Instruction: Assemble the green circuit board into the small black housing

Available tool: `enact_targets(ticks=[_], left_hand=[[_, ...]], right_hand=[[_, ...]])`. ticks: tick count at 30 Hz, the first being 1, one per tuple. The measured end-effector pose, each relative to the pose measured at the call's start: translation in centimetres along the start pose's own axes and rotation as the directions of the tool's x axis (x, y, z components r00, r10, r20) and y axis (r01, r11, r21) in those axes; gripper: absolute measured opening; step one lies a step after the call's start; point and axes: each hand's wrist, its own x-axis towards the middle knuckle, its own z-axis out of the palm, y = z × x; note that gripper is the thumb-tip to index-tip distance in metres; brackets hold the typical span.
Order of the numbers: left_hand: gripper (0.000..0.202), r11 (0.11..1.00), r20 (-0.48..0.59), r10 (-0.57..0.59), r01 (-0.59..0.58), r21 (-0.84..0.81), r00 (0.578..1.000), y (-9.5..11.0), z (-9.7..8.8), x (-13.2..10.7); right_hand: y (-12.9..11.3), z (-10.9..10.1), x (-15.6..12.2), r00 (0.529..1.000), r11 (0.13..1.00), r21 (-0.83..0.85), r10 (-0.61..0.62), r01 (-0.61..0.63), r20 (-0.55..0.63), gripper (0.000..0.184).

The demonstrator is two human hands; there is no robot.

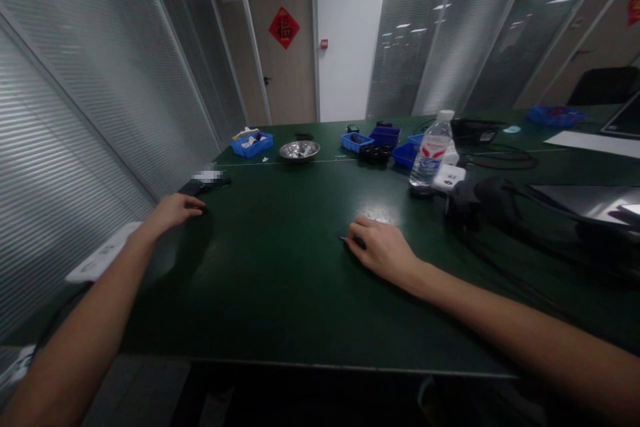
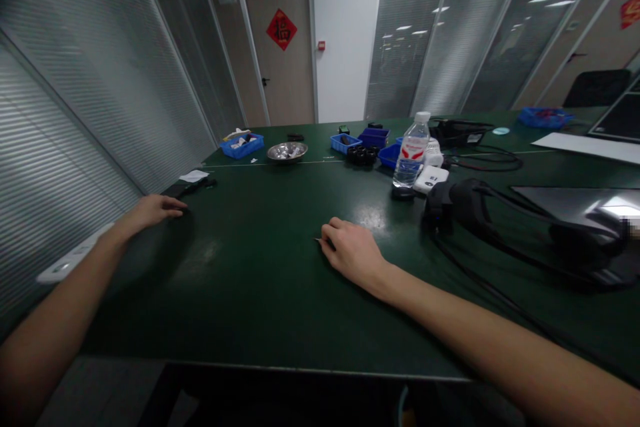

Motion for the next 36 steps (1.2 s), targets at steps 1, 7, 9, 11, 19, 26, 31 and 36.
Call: enact_targets(ticks=[1, 7, 9, 11, 19, 26, 31, 36], left_hand=[[0.032, 1.000, -0.011, -0.006, 0.006, 0.001, 1.000, -0.15, 0.05, 0.09], [0.033, 1.000, -0.073, 0.029, -0.029, 0.000, 0.997, -0.60, 0.31, 0.33], [0.036, 1.000, -0.067, 0.013, -0.013, -0.001, 0.998, -0.52, 0.34, 0.34], [0.040, 1.000, -0.055, -0.008, 0.008, -0.006, 0.998, -0.43, 0.35, 0.36], [0.037, 1.000, -0.040, -0.014, 0.013, -0.014, 0.999, -0.37, 0.34, 0.49], [0.033, 1.000, -0.068, -0.016, 0.016, 0.003, 0.998, -0.31, 0.29, 0.37], [0.029, 1.000, -0.065, -0.012, 0.013, 0.011, 0.998, -0.42, 0.35, 0.48], [0.029, 0.999, -0.092, 0.024, -0.021, 0.028, 0.995, -0.36, 0.51, 0.28]], right_hand=[[-0.03, -0.03, 0.00, 1.000, 1.000, 0.001, 0.002, -0.002, 0.000, 0.018], [0.05, 0.10, 0.06, 1.000, 1.000, -0.008, 0.003, -0.003, 0.005, 0.016], [0.09, 0.14, 0.05, 1.000, 1.000, -0.007, 0.002, -0.002, 0.001, 0.016], [0.10, 0.10, 0.04, 1.000, 1.000, -0.004, -0.001, 0.001, 0.000, 0.016], [-0.01, -0.05, 0.02, 1.000, 1.000, 0.010, -0.006, 0.006, -0.001, 0.017], [0.19, 0.25, 0.04, 1.000, 1.000, 0.008, -0.015, 0.015, -0.012, 0.016], [0.16, 0.21, 0.02, 1.000, 1.000, 0.010, -0.010, 0.011, -0.011, 0.016], [0.22, 0.34, 0.06, 1.000, 1.000, 0.007, -0.010, 0.010, -0.012, 0.016]])
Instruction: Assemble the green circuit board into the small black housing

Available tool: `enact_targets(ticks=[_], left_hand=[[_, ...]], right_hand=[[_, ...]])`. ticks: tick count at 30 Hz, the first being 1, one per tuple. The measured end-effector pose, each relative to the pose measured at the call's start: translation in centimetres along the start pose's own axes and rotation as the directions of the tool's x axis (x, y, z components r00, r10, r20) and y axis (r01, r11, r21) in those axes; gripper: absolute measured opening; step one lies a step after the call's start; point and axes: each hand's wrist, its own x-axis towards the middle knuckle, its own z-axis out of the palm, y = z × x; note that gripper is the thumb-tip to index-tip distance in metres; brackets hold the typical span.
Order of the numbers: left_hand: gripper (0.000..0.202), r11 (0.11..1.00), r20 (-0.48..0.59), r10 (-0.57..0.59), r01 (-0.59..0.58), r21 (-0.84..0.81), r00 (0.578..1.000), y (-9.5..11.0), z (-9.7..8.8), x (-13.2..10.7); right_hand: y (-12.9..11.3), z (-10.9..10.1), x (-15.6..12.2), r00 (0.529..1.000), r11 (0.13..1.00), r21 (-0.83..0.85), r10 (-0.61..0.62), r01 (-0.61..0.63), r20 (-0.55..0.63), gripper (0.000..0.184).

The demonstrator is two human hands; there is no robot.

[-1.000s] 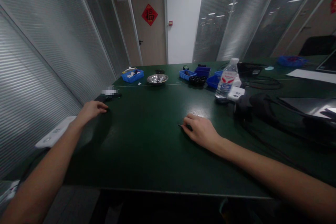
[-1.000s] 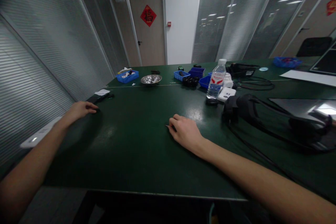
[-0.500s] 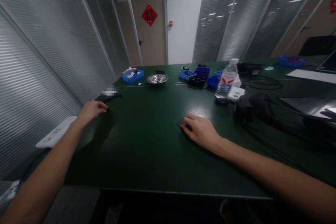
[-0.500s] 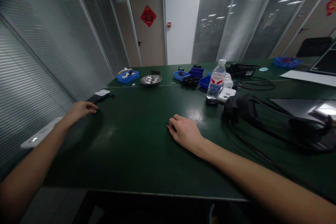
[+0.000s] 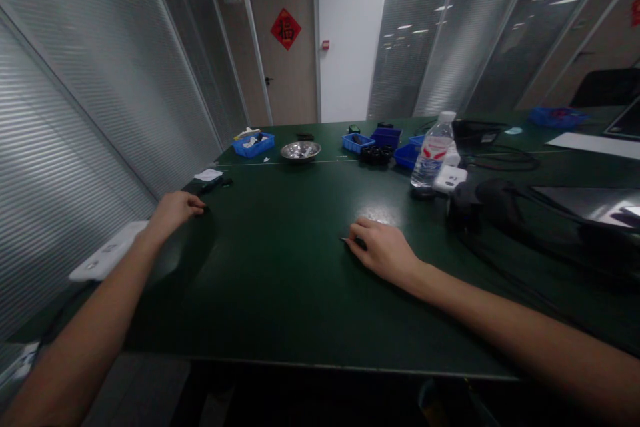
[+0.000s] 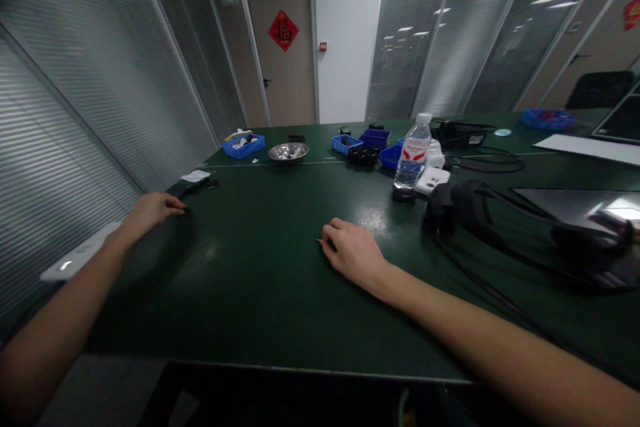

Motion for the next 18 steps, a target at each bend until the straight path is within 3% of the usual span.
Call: enact_targets(ticks=[6, 18], left_hand=[[0.026, 1.000, -0.044, -0.008, 0.008, 0.012, 0.999, 0.55, -0.05, -0.30], [0.018, 0.999, -0.026, 0.026, -0.025, 0.045, 0.999, 0.45, 0.06, 0.21]], right_hand=[[0.08, -0.01, -0.06, 1.000, 1.000, 0.005, -0.011, 0.011, -0.011, 0.017], [0.09, 0.10, -0.11, 0.999, 1.000, -0.006, -0.022, 0.022, -0.031, 0.015]])
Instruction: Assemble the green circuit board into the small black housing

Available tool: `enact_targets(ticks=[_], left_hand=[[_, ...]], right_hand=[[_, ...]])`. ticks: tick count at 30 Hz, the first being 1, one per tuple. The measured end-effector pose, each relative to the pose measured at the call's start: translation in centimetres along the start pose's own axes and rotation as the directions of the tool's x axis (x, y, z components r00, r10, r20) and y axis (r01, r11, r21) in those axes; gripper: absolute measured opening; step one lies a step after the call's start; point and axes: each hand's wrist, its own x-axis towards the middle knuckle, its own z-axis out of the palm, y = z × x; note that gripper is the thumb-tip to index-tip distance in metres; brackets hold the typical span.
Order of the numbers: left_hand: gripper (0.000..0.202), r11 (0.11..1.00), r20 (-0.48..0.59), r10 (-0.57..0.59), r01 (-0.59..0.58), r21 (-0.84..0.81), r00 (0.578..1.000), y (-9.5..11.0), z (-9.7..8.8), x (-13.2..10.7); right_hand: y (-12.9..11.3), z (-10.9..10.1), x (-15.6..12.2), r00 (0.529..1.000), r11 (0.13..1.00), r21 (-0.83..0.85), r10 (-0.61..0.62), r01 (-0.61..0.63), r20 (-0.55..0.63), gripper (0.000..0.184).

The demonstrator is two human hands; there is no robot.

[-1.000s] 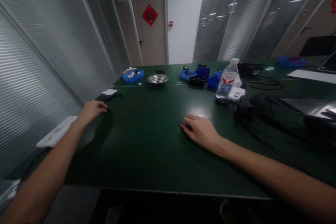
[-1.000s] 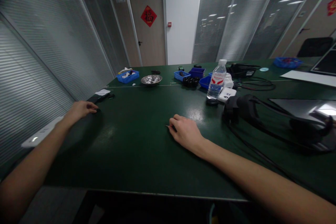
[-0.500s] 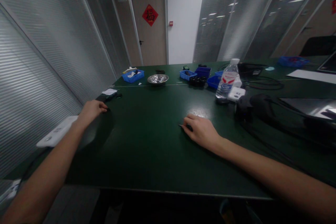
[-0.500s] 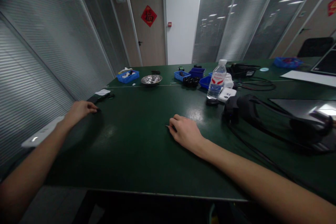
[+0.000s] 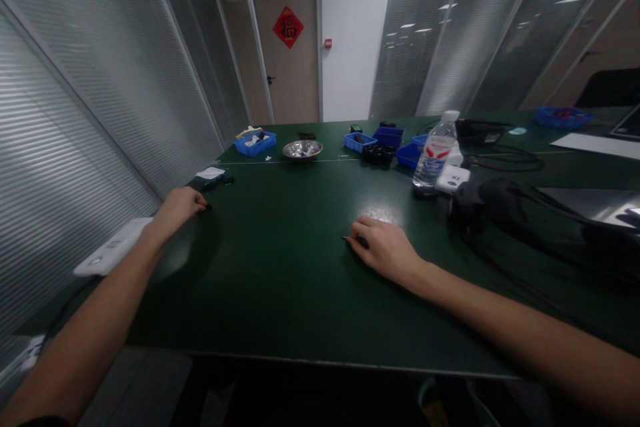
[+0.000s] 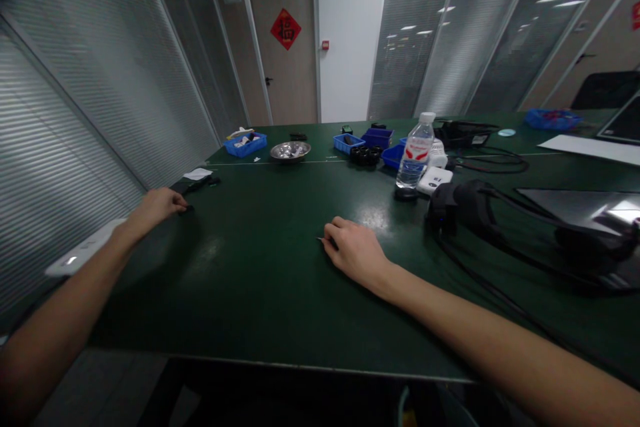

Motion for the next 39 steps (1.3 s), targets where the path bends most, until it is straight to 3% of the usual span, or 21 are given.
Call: enact_targets(ticks=[11, 14, 16, 19, 21, 24, 26, 30, 39], left_hand=[[0.024, 1.000, 0.038, -0.009, 0.010, -0.023, 0.999, -0.3, 0.0, -0.1], [0.023, 0.998, 0.076, 0.029, -0.024, -0.059, 0.997, 1.4, -0.3, -0.3], [0.023, 0.982, 0.115, 0.118, -0.099, -0.158, 0.986, 4.3, -0.2, -1.2], [0.024, 0.881, 0.124, 0.332, -0.261, -0.395, 0.935, 11.2, 0.5, -3.7], [0.023, 0.763, 0.101, 0.480, -0.358, -0.538, 0.872, 16.4, 1.3, -6.1], [0.021, 0.585, 0.078, 0.670, -0.460, -0.667, 0.739, 22.8, 2.6, -9.4], [0.021, 0.545, 0.051, 0.691, -0.473, -0.693, 0.721, 25.3, 3.3, -10.8], [0.029, 0.487, -0.012, 0.654, -0.434, -0.757, 0.756, 26.2, 4.2, -11.7], [0.030, 0.496, -0.037, 0.699, -0.521, -0.695, 0.714, 25.8, 4.0, -11.8]], right_hand=[[-0.1, -0.2, 0.2, 1.000, 1.000, 0.014, 0.007, -0.007, 0.013, 0.015], [-0.2, -0.2, 0.2, 1.000, 1.000, 0.007, 0.023, -0.023, 0.016, 0.016], [-0.2, -0.2, 0.2, 1.000, 1.000, 0.008, 0.024, -0.024, 0.020, 0.016], [-0.4, -0.1, 0.3, 1.000, 0.999, 0.031, 0.012, -0.013, 0.022, 0.016], [-0.7, 0.0, 0.2, 0.999, 0.996, 0.081, -0.029, 0.026, 0.029, 0.015], [-1.1, 0.0, 0.1, 0.989, 0.978, 0.165, -0.139, 0.128, 0.057, 0.014], [-1.2, 0.0, 0.0, 0.979, 0.967, 0.186, -0.191, 0.176, 0.070, 0.013], [-1.2, -0.2, -0.2, 0.974, 0.960, 0.199, -0.214, 0.196, 0.072, 0.013], [-1.3, -0.3, -0.1, 0.972, 0.960, 0.187, -0.224, 0.207, 0.075, 0.015]])
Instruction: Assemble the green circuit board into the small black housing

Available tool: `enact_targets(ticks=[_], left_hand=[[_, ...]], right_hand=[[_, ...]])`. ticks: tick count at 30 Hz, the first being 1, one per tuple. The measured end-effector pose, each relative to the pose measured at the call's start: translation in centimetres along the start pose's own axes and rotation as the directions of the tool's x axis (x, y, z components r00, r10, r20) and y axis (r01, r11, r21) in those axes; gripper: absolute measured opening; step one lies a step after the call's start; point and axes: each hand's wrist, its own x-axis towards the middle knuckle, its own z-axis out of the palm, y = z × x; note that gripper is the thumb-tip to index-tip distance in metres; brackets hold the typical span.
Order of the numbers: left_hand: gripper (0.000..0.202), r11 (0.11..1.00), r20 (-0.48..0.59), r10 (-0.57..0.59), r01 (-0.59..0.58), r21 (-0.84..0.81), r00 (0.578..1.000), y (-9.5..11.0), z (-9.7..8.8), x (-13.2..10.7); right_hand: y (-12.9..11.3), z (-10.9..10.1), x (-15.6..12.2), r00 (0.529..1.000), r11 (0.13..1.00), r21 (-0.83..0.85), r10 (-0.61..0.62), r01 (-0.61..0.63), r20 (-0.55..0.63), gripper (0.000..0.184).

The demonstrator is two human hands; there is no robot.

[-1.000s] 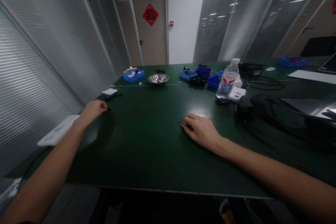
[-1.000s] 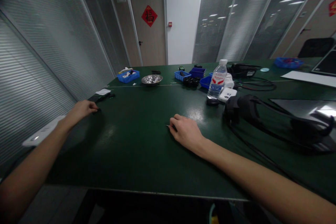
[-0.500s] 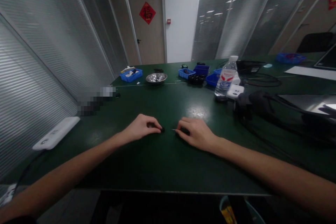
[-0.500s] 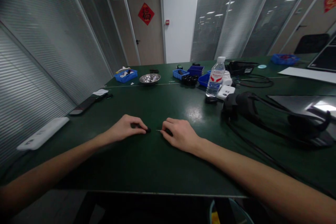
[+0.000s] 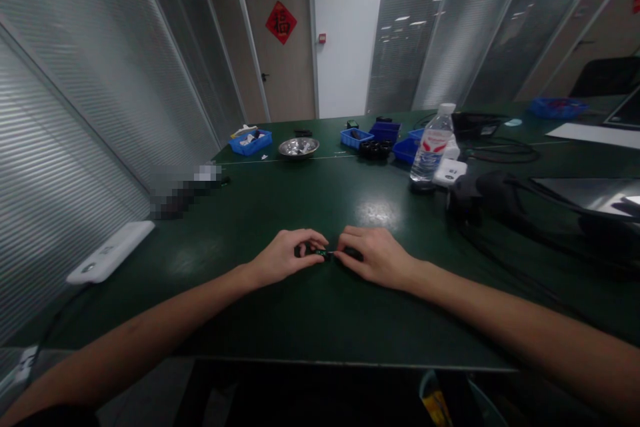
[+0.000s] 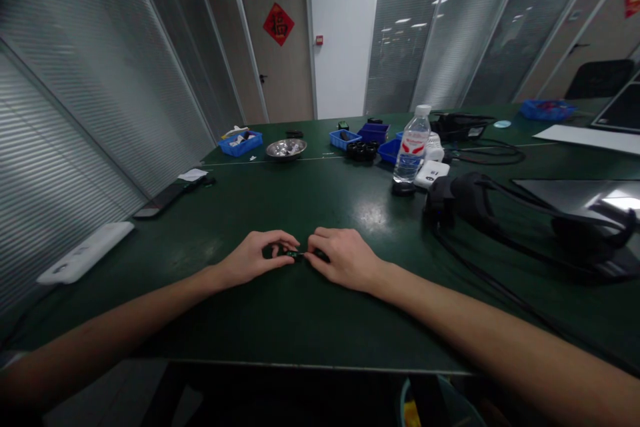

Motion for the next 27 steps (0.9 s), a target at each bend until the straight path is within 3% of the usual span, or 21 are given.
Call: enact_targets(ticks=[9, 27], left_hand=[[0.023, 0.995, 0.007, 0.081, -0.082, 0.048, 0.997, -0.02, -0.16, 0.15], [0.026, 0.995, 0.037, 0.092, -0.094, 0.045, 0.995, -0.01, 0.08, -0.06]], right_hand=[[0.08, 0.13, -0.03, 1.000, 1.000, 0.022, 0.003, -0.003, -0.008, 0.016], [-0.02, 0.33, -0.26, 0.999, 0.996, 0.086, -0.013, 0.017, -0.043, 0.017]])
